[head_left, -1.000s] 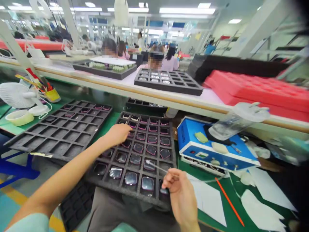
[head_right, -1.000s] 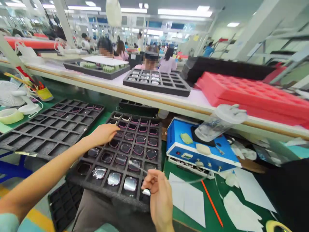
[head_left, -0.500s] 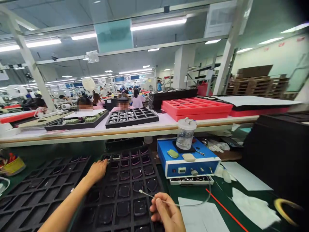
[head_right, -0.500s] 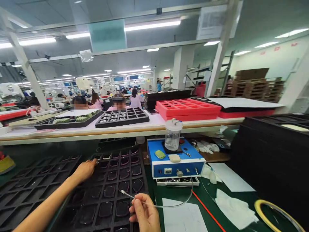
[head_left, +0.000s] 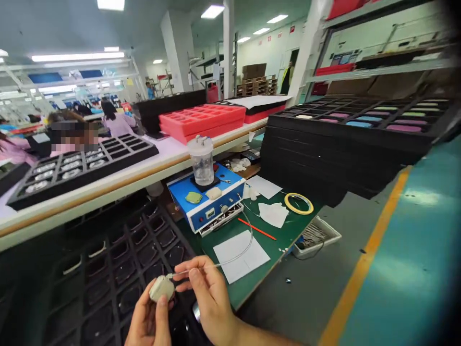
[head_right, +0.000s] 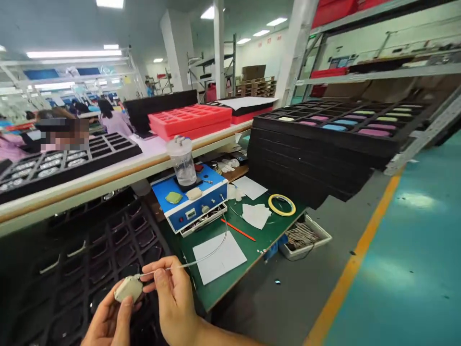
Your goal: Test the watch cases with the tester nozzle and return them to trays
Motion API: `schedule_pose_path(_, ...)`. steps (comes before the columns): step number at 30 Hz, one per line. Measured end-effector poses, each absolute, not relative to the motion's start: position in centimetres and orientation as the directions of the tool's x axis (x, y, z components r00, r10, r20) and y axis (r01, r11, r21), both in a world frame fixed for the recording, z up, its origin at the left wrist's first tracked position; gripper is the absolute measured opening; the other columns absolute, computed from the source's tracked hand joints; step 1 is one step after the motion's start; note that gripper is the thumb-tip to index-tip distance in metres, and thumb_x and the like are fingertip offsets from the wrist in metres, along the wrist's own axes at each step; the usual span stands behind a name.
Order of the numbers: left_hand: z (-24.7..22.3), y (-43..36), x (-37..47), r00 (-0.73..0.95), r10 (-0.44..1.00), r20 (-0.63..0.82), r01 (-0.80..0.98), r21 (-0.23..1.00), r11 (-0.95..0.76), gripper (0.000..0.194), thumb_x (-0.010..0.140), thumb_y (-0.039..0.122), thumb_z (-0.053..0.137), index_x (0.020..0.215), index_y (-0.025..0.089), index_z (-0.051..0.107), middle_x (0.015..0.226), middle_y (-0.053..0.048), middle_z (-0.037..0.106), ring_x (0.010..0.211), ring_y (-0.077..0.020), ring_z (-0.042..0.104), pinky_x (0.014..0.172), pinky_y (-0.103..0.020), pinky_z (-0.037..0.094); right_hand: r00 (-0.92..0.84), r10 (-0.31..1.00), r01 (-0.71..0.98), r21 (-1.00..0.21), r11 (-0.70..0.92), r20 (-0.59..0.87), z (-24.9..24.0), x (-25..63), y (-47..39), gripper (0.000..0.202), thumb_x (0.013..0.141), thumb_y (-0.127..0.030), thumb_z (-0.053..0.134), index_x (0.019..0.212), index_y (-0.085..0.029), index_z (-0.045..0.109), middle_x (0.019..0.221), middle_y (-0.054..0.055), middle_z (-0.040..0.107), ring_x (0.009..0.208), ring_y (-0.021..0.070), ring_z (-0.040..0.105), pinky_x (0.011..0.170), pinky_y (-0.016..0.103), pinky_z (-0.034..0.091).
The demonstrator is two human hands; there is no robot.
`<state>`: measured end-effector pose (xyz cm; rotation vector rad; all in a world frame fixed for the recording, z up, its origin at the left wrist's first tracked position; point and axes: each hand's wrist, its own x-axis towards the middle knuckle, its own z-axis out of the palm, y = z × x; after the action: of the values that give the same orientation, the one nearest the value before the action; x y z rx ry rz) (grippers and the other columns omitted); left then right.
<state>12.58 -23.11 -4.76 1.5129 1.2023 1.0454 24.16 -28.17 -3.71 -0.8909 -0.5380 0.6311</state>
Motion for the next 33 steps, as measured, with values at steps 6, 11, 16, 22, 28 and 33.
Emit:
schedule_pose_path(6,-3.2,-25.4,13.1,0.220,0.973,-0.063,0.006,0.998,0.064,0.053,0.081,0.052,0.082,0.117,0.014,0.070,0.108,-0.014,0.083,0.092,-0.0278,0.082,0.084,-0.038,0.069,0.737,0.663,-0.115,-0.942,0.315,0.132,-5.4,23.6,-30.2,0.025,0.104,-0.042,0.061,0.101,-0.019,0.069,0.096,0.003,0.075,0.083,0.0136,0.074,0.080,0.028,0.064)
schedule_pose_path(11,-4.5,-26.3,12.9,0.206,0.975,-0.080,-0.132,0.985,0.109,0.044,0.087,0.040,0.080,0.120,0.014,0.068,0.108,-0.014,0.082,0.094,-0.0250,0.081,0.078,-0.033,0.067,0.709,0.690,-0.105,-0.946,0.306,0.144,-6.0,23.5,-30.8,0.016,0.104,-0.037,0.061,0.104,-0.021,0.064,0.099,0.003,0.074,0.088,0.0153,0.076,0.080,0.031,0.065)
schedule_pose_path(16,-4.7,-26.6,12.8,0.249,0.967,-0.056,-0.143,0.985,0.093,0.038,0.088,0.031,0.078,0.120,0.014,0.067,0.107,-0.012,0.082,0.091,-0.0217,0.080,0.081,-0.031,0.066,0.730,0.667,-0.152,-0.916,0.370,0.148,-5.8,23.0,-31.2,0.012,0.106,-0.036,0.056,0.108,-0.024,0.055,0.106,0.003,0.077,0.087,0.0169,0.080,0.075,0.031,0.065)
schedule_pose_path(22,-5.0,-26.8,12.6,0.274,0.961,-0.032,-0.084,0.995,0.057,0.035,0.094,0.031,0.073,0.126,0.016,0.067,0.119,-0.013,0.080,0.103,-0.0224,0.079,0.090,-0.032,0.065,0.732,0.638,0.066,-0.957,0.283,0.239,-6.1,23.2,-31.1,0.009,0.098,-0.028,0.070,0.102,-0.020,0.068,0.096,0.003,0.076,0.082,0.0153,0.078,0.077,0.030,0.067)
schedule_pose_path(28,-4.7,-26.7,12.8,0.244,0.969,-0.031,-0.152,0.986,0.069,0.040,0.092,0.031,0.075,0.126,0.019,0.058,0.116,-0.010,0.076,0.096,-0.0211,0.080,0.081,-0.029,0.065,0.723,0.624,0.114,-0.942,0.317,0.298,-6.5,23.3,-31.3,0.009,0.100,-0.028,0.066,0.103,-0.021,0.071,0.100,0.005,0.078,0.093,0.0184,0.078,0.085,0.036,0.068)
schedule_pose_path(33,-4.1,-26.0,12.5,0.169,0.986,-0.008,-0.178,0.983,0.039,0.041,0.089,0.030,0.078,0.126,0.019,0.063,0.110,-0.007,0.075,0.100,-0.0189,0.076,0.090,-0.029,0.060,0.718,0.631,0.086,-0.937,0.338,0.293,-6.5,23.2,-31.2,0.010,0.102,-0.028,0.064,0.106,-0.021,0.071,0.101,0.005,0.077,0.095,0.0178,0.078,0.086,0.036,0.069)
